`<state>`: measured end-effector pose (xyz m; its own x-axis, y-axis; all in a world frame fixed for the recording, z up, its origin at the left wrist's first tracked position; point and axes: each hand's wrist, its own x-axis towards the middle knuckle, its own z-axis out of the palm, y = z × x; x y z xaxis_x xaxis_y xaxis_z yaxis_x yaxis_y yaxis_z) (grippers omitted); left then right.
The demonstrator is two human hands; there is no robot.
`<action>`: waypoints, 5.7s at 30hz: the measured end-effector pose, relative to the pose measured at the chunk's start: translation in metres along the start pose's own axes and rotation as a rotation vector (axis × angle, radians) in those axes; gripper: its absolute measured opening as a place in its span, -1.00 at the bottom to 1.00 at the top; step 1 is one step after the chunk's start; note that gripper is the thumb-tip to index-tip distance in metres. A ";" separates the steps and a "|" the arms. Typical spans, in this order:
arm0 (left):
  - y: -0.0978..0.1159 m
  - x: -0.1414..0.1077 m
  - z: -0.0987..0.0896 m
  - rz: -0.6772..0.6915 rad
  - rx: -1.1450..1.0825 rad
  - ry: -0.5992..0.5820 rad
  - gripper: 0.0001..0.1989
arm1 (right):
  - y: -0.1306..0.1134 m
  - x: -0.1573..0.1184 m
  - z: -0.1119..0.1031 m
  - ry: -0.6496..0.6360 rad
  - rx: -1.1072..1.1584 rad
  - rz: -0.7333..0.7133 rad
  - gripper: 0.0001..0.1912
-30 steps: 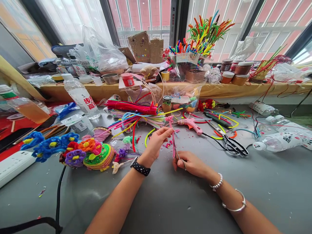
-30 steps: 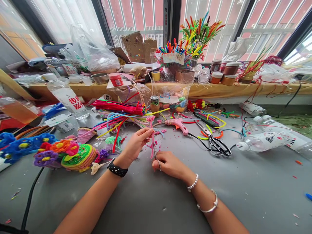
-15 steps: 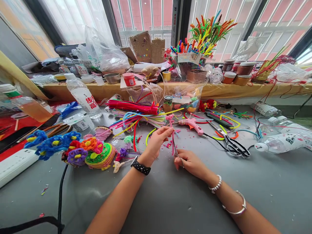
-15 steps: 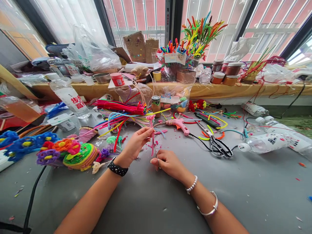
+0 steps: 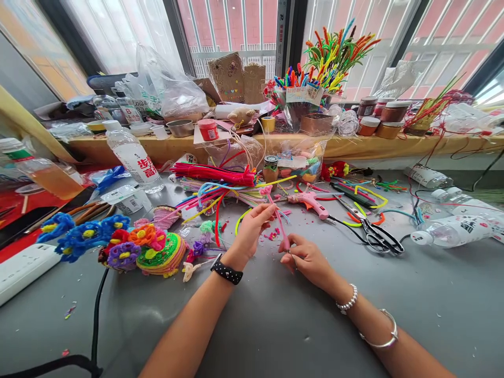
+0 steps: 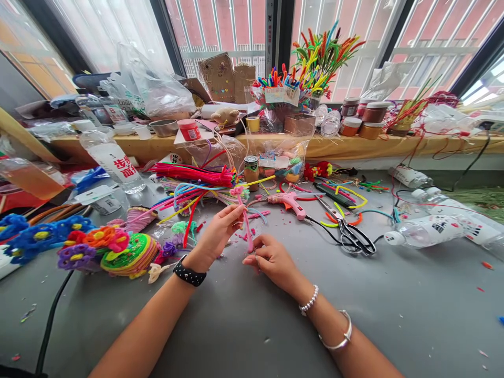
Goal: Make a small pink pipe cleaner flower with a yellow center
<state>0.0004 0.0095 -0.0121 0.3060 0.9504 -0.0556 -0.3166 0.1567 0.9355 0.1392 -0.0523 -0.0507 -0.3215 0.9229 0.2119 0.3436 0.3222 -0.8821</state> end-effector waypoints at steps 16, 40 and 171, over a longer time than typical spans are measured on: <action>0.003 -0.001 0.001 0.067 -0.046 -0.069 -0.89 | -0.009 -0.002 -0.011 -0.218 0.005 -0.100 -0.21; 0.001 -0.006 0.007 0.121 0.137 -0.083 -0.86 | -0.003 -0.002 -0.006 -0.210 0.022 -0.090 -0.24; 0.000 -0.003 0.004 -0.011 -0.023 -0.184 -0.85 | -0.009 -0.003 -0.002 -0.291 0.033 -0.109 -0.23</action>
<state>0.0031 0.0051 -0.0103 0.4677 0.8839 0.0004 -0.3316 0.1750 0.9270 0.1388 -0.0574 -0.0430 -0.5955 0.7828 0.1807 0.2663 0.4046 -0.8749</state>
